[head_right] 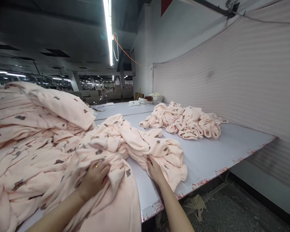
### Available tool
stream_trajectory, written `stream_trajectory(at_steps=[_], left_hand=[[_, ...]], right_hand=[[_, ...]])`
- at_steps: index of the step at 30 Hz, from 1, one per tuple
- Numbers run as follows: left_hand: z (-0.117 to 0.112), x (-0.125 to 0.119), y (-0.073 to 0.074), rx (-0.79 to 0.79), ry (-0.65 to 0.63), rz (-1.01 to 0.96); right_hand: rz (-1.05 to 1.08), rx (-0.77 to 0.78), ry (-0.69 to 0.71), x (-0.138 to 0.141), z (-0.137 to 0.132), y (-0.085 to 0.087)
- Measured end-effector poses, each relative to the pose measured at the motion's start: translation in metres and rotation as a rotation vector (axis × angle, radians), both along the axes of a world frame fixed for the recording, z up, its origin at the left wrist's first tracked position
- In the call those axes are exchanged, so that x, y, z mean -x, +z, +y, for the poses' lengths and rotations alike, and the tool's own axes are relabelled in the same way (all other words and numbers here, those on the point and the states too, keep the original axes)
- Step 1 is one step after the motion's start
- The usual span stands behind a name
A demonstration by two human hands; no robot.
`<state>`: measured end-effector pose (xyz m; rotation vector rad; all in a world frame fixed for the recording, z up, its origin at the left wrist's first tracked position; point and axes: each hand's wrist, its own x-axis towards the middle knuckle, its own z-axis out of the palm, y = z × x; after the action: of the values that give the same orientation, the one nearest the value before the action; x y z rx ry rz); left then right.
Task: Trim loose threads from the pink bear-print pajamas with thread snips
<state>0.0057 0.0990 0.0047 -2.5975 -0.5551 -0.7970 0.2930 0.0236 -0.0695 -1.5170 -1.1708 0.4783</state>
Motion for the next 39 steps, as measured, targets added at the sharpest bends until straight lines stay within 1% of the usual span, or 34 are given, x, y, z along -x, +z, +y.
stream_trajectory(at_steps=[3,6,8,10,12,14,16,17,18,19,20,21,23,24,25,26,27,28,30,32,34,36,37,39], left_hand=[[0.046,-0.028,-0.002,0.04,0.054,0.038],[0.084,-0.052,-0.002,0.087,0.072,0.057],[0.097,-0.065,-0.001,0.131,0.067,0.043],[0.098,-0.074,0.001,0.186,0.049,0.002],[0.088,-0.075,0.003,0.254,0.028,-0.07],[0.07,-0.065,0.006,0.335,0.022,-0.173],[0.046,-0.044,0.007,0.426,0.056,-0.311],[0.032,-0.031,0.007,0.474,0.091,-0.391],[0.016,-0.016,0.006,0.521,0.135,-0.473],[-0.001,-0.001,0.005,0.567,0.185,-0.55],[-0.02,0.012,0.002,0.612,0.227,-0.613],[-0.039,0.024,-0.002,0.657,0.257,-0.656],[-0.075,0.039,-0.011,0.783,0.257,-0.672],[-0.091,0.04,-0.015,0.968,0.22,-0.624],[-0.105,0.038,-0.02,1.058,0.199,-0.568],[-0.115,0.033,-0.023,1.085,0.181,-0.505],[-0.123,0.026,-0.025,1.085,0.175,-0.458],[-0.127,0.017,-0.026,1.048,0.178,-0.436],[-0.129,0.0,-0.026,0.997,0.18,-0.472],[-0.125,-0.012,-0.026,1.021,0.144,-0.571],[-0.122,-0.015,-0.028,1.021,0.075,-0.648],[-0.122,-0.013,-0.033,0.919,0.027,-0.672],[-0.123,-0.011,-0.035,0.842,0.023,-0.671],[-0.125,-0.008,-0.039,0.704,0.035,-0.671]], right_hand=[[-0.024,0.022,0.084,0.007,-0.012,0.006],[-0.051,0.048,0.132,0.022,-0.042,0.016],[-0.116,0.047,0.148,0.033,-0.064,0.027],[-0.202,-0.01,0.168,0.045,-0.082,0.04],[-0.261,-0.09,0.224,0.059,-0.091,0.054],[-0.291,-0.154,0.35,0.078,-0.093,0.064],[-0.333,-0.164,0.511,0.1,-0.091,0.067],[-0.366,-0.141,0.585,0.109,-0.089,0.066],[-0.399,-0.102,0.639,0.117,-0.087,0.065],[-0.416,-0.055,0.652,0.123,-0.085,0.062],[-0.399,-0.006,0.624,0.127,-0.083,0.06],[-0.34,0.04,0.565,0.129,-0.081,0.059],[-0.122,0.093,0.413,0.128,-0.078,0.057],[0.007,0.101,0.354,0.126,-0.077,0.058],[0.12,0.099,0.32,0.125,-0.077,0.059],[0.207,0.087,0.297,0.124,-0.078,0.06],[0.26,0.064,0.277,0.123,-0.08,0.061],[0.276,0.035,0.256,0.123,-0.083,0.062],[0.193,-0.01,0.188,0.119,-0.09,0.064],[-0.028,-0.022,0.092,0.112,-0.098,0.065],[-0.3,0.007,-0.011,0.102,-0.106,0.068],[-0.518,0.056,-0.075,0.094,-0.112,0.072],[-0.582,0.077,-0.081,0.092,-0.114,0.074],[-0.624,0.093,-0.044,0.092,-0.116,0.081]])
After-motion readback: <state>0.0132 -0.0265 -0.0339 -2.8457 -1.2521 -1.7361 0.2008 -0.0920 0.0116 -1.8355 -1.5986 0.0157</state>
